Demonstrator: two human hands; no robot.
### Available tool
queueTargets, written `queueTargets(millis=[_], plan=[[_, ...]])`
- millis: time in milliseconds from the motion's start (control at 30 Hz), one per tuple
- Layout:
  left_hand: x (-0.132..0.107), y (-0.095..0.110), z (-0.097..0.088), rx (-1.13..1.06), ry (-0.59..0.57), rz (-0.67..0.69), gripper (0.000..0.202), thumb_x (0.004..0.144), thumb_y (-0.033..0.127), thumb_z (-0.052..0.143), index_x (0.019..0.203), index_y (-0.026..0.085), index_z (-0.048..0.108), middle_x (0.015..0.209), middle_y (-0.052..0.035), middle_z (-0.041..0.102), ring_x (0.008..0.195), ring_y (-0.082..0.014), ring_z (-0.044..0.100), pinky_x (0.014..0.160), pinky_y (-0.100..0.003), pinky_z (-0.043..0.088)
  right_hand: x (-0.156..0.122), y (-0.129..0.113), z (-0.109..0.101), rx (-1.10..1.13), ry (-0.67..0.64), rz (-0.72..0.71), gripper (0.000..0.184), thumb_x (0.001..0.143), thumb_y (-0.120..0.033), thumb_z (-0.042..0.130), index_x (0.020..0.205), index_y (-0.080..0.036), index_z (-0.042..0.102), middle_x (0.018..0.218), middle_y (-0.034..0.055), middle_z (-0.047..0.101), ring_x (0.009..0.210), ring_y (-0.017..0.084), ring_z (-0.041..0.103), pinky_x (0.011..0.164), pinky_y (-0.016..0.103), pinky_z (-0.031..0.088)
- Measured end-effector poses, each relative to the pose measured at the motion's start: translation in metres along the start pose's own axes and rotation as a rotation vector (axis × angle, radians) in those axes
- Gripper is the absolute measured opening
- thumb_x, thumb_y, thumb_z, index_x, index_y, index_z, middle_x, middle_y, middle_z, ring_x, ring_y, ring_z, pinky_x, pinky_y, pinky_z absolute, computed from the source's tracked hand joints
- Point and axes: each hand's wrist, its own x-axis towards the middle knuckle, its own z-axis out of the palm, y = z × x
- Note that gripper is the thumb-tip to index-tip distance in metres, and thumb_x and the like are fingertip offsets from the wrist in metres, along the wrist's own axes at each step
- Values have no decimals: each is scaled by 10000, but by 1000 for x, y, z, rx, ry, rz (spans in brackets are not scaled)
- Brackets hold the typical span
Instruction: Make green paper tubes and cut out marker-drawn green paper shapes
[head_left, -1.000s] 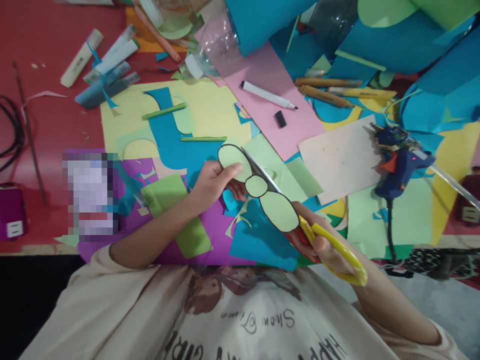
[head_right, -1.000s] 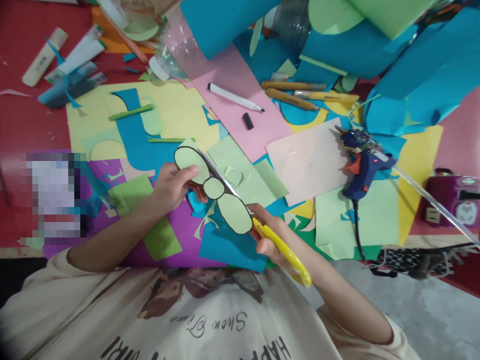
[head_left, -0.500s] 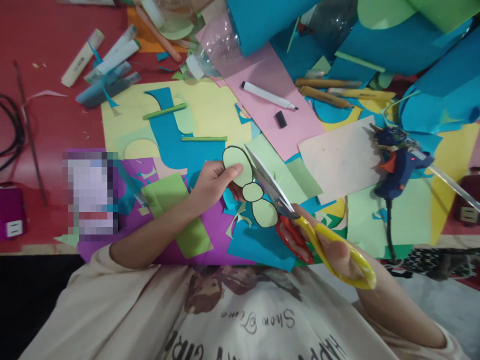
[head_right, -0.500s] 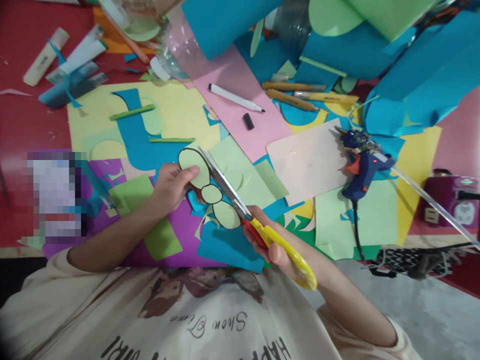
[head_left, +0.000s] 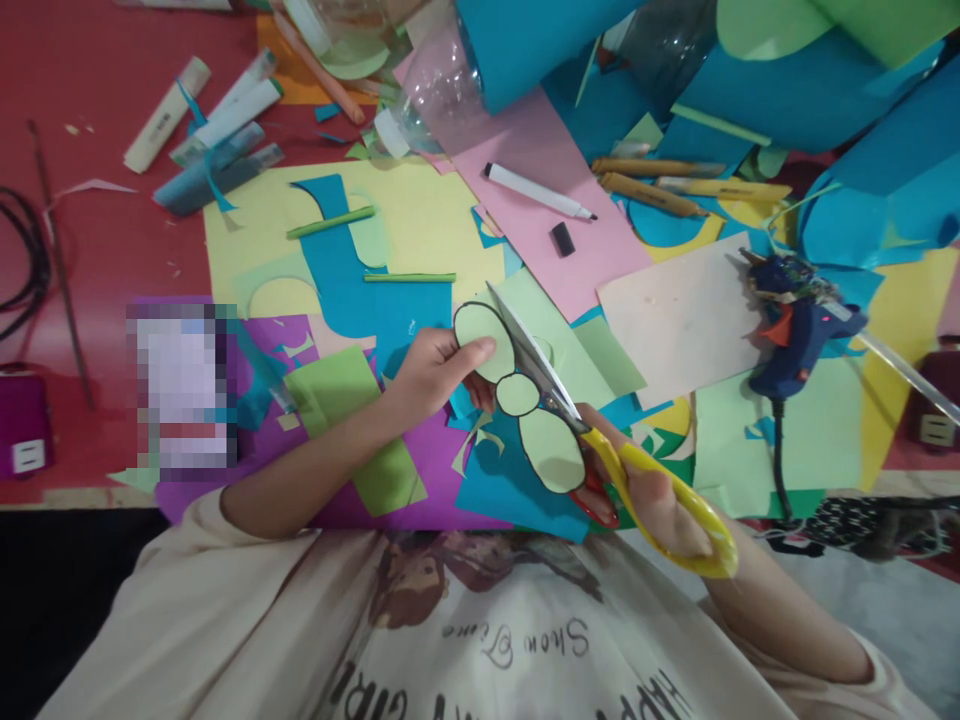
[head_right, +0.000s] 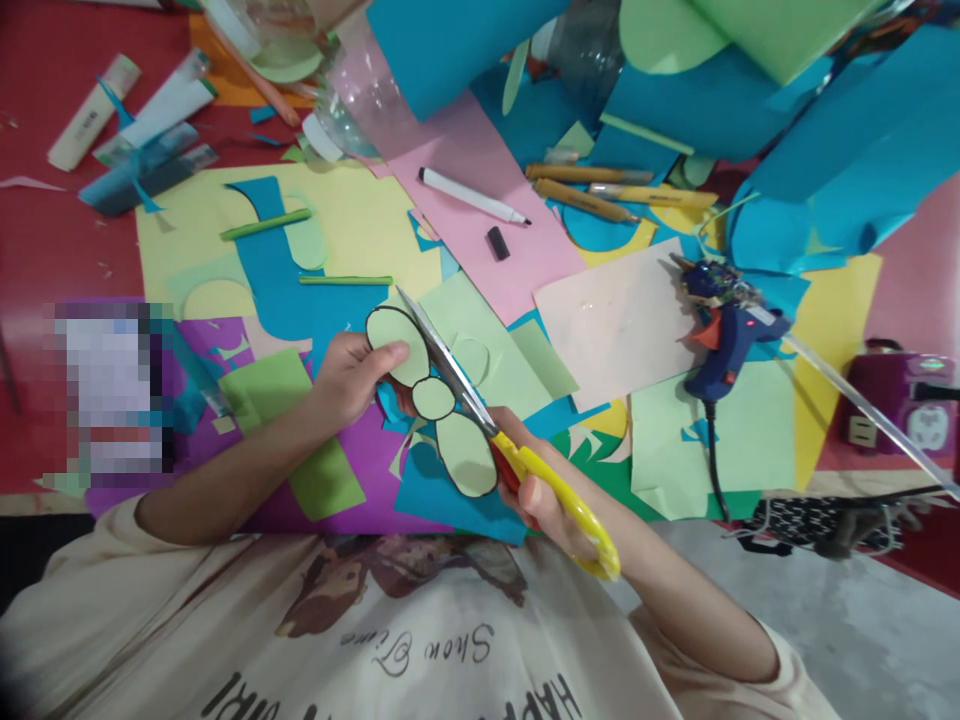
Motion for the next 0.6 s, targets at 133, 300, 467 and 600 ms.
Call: queueTargets(millis=[133,300,467,600], plan=[[0,1,0,-4,-9,-13,374,796,396,588,532,140,655,481,-42,655,420,-132,604,409,-223,477,-3,-3,1,99,4,-1,703,631,-909,420,1019,-326,473,550,-53,368,439,118,246,379,259,216],[0,0,0,-17,-12,1,380,787,429,608,542,143,657,482,-37,655,426,-134,611,411,-221,479,-3,-4,2,103,15,-61,670,682,-873,432,988,-278,457,573,-75,366,435,88,257,391,250,202],[1,-3,-1,7,3,-30,429,774,513,615,545,151,641,514,-45,674,447,-146,628,409,-230,483,-4,-7,0,80,21,-21,656,653,-889,435,886,-276,413,560,-76,366,438,93,259,406,259,185],[1,-4,-1,-13,2,-18,416,757,511,622,546,153,635,508,-36,668,440,-144,625,404,-224,483,-3,-8,0,53,45,-12,679,628,-905,437,885,-278,417,537,-78,351,426,98,252,413,269,169]])
